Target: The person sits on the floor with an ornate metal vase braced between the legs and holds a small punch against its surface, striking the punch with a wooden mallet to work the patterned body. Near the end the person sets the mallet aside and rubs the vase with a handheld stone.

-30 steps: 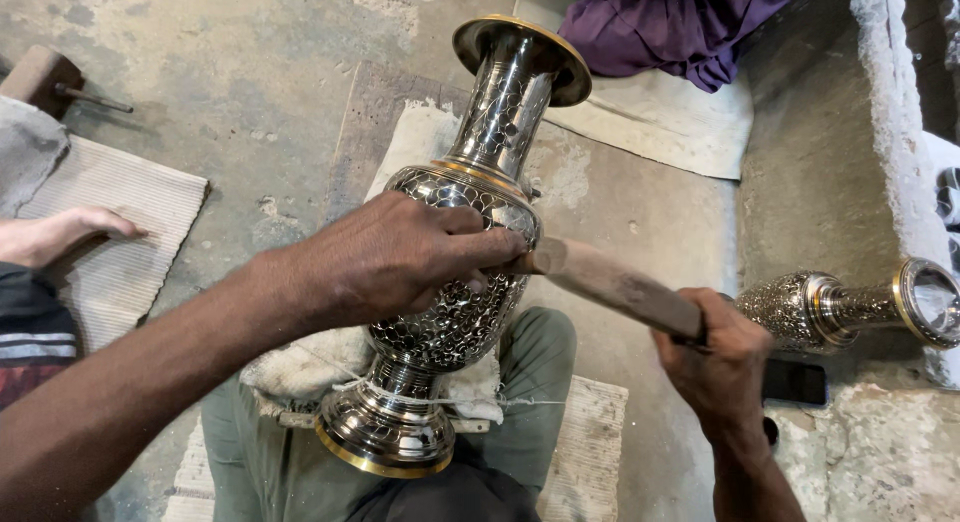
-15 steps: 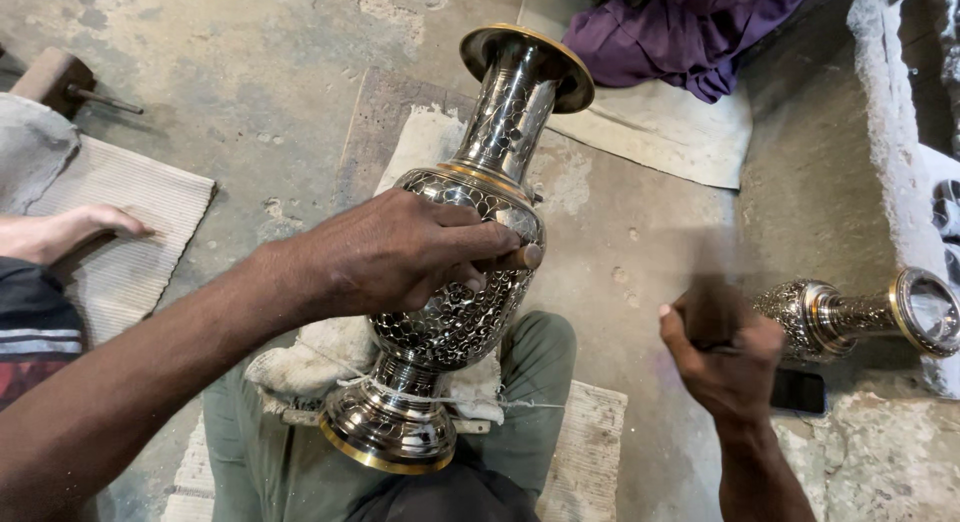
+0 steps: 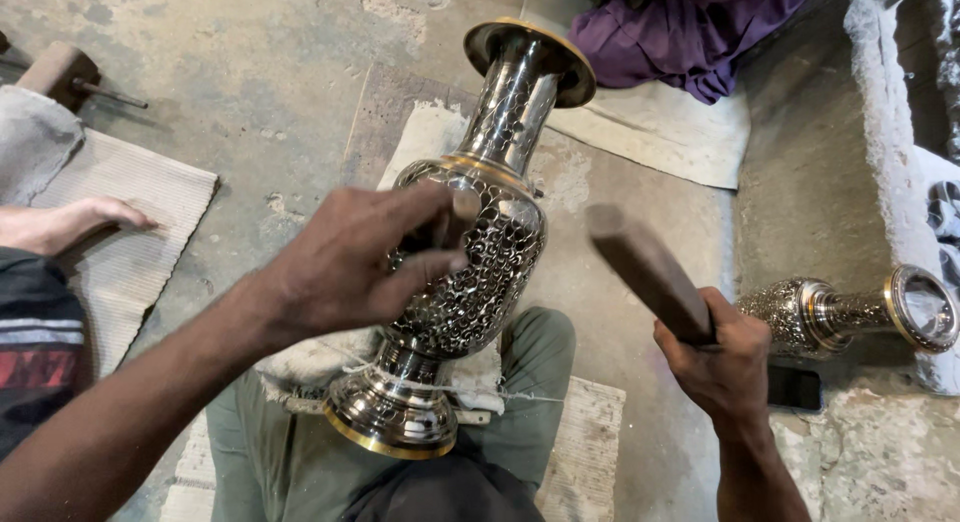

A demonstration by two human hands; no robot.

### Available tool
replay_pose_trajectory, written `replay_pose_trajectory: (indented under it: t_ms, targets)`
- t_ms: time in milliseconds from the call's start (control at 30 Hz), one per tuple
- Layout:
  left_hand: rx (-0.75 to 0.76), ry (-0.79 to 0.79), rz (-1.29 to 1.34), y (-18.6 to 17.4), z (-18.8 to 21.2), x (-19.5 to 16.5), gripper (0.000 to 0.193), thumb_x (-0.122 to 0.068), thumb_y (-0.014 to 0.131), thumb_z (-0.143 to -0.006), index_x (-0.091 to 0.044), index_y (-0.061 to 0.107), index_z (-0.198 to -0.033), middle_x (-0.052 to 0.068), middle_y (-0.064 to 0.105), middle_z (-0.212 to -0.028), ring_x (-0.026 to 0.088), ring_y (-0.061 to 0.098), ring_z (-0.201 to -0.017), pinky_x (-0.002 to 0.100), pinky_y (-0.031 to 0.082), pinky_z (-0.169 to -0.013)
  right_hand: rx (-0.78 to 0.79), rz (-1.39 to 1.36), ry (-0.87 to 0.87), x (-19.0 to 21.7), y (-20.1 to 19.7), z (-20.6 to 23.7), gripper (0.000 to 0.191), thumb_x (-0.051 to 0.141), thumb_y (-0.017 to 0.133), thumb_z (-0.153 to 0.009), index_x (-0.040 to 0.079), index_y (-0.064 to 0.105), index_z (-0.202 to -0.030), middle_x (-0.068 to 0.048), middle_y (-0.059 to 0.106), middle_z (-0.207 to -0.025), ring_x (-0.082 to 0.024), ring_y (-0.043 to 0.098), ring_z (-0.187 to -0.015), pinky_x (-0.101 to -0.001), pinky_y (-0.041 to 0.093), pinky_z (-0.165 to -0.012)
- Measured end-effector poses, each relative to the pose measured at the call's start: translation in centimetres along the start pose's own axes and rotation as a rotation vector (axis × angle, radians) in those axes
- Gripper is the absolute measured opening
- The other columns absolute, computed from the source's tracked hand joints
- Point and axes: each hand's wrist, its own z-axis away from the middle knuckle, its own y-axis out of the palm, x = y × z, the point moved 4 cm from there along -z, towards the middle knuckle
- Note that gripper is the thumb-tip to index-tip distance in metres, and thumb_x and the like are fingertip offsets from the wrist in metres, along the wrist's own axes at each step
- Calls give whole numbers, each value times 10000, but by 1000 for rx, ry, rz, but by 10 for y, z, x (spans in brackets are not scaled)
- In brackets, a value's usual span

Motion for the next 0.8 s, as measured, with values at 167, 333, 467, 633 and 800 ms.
replay_pose_trajectory:
  t_ms: [167, 333, 467, 633, 800]
  targets:
    - [63, 79, 20, 18, 14, -5, 300, -186, 677, -942, -115, 577, -1217, 81, 729, -930, 234, 757, -738, 366, 649, -607, 53, -41, -18, 6, 11, 0, 216, 110, 814, -797, 23, 674, -937, -99, 639, -635, -193, 640, -536, -344, 501, -548]
    - [-18, 168, -101, 25, 19, -4, 411, -114, 692, -916, -122, 567, -1308, 110, 729, -1070, 281, 764, -820, 390, 655, -631, 72, -63, -81, 14, 8, -4, 231, 130, 810, -827, 16, 679, -979, -77, 662, -683, -159, 665, -583, -316, 525, -568]
    - [-94, 236, 1, 26, 19, -6, 452, 2, 629, -922, -94, 530, -1353, 99, 726, -1204, 218, 788, -930, 308, 683, -735, 136, -10, 14, 11, 3, -14, 194, 147, 818, -852, 31, 700, -953, -58, 654, -628, -145, 645, -546, -308, 533, -531]
    - [-72, 202, 20, 27, 19, -4, 490, 47, 619, -885, -105, 544, -1344, 99, 718, -1187, 205, 793, -940, 305, 676, -713, 72, -651, 179, 19, -6, -20, 175, 178, 806, -881, 52, 705, -949, -21, 697, -725, -111, 671, -616, -302, 520, -518]
    - [-64, 167, -35, 29, 17, -5, 506, 111, 566, -839, -85, 535, -1304, 94, 714, -1202, 181, 793, -949, 315, 664, -679, 160, -131, 15, 26, -31, -32, 196, 125, 769, -827, 41, 740, -1002, -38, 696, -744, -127, 648, -631, -292, 523, -581]
